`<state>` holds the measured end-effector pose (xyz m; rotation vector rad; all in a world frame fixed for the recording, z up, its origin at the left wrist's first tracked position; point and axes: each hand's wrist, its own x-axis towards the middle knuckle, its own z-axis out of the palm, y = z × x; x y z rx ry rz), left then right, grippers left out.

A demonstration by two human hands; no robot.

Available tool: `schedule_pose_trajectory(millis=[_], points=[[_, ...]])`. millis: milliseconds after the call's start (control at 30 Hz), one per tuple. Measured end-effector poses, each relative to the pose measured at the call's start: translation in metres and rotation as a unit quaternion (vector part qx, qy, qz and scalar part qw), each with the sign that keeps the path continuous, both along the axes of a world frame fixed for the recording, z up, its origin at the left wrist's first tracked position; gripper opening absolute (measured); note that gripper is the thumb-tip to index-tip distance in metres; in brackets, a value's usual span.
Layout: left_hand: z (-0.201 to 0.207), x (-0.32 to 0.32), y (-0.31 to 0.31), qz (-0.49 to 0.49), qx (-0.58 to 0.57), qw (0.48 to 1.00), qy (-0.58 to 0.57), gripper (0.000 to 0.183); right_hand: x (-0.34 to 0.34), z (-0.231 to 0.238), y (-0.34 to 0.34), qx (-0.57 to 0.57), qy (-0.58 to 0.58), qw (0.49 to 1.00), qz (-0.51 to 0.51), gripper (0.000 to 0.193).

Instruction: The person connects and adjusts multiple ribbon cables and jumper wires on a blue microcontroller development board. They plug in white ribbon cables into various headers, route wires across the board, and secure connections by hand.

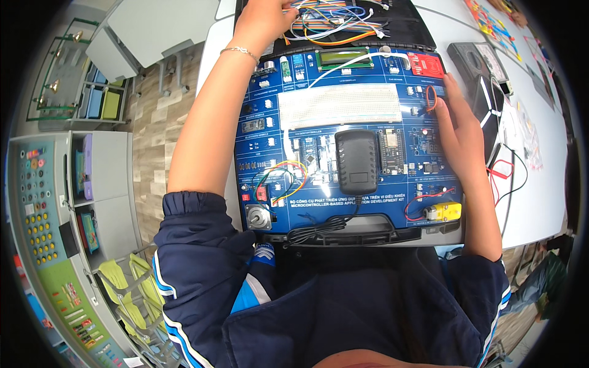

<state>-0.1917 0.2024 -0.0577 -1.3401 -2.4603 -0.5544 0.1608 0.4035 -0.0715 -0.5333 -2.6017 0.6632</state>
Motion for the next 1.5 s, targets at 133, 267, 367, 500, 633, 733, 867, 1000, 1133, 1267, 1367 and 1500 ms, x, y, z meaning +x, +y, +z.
schedule_pose_trajectory(millis=[133,267,367,500,633,733,867,1000,1133,1267,1367,1500], points=[[0.004,0.007,0.012,-0.016,0.034,0.999,-0.010,0.025,0.000,0.000,0.000,0.000,0.003,1.000,-0.001,0.051],[-0.008,-0.011,0.013,0.034,-0.039,0.999,-0.009,0.022,-0.001,0.000,0.000,0.007,0.007,1.000,0.005,0.050],[-0.019,-0.028,0.002,0.000,0.011,0.997,0.072,0.024,-0.001,-0.003,0.001,0.012,0.014,1.000,0.011,0.050],[0.005,0.012,-0.010,0.035,0.222,0.970,-0.097,0.016,0.000,-0.003,0.001,0.005,0.004,1.000,0.002,0.050],[0.010,0.024,-0.065,0.053,0.310,0.919,-0.239,0.026,-0.001,-0.001,0.000,-0.007,0.002,1.000,0.005,0.051],[0.023,0.075,-0.086,0.064,0.356,0.866,-0.345,0.024,-0.001,0.000,0.001,-0.013,-0.012,1.000,-0.017,0.051],[0.017,0.113,-0.117,0.057,0.360,0.847,-0.387,0.029,-0.001,-0.001,0.003,-0.022,0.007,1.000,-0.003,0.050],[0.016,0.145,-0.131,0.038,0.383,0.809,-0.444,0.023,0.000,0.001,0.004,-0.056,0.023,0.998,-0.009,0.045],[0.010,0.164,-0.148,-0.025,0.391,0.802,-0.451,0.017,-0.001,0.000,0.002,-0.067,0.030,0.997,0.001,0.045],[-0.009,0.171,-0.170,-0.054,0.404,0.806,-0.430,0.012,-0.003,-0.002,0.004,-0.056,0.030,0.998,0.010,0.043],[-0.021,0.171,-0.179,-0.071,0.439,0.738,-0.507,0.019,-0.001,0.000,0.002,-0.058,0.027,0.998,0.009,0.043],[-0.024,0.180,-0.175,-0.098,0.490,0.654,-0.568,0.026,-0.001,-0.004,0.004,-0.059,0.027,0.998,0.012,0.044]])
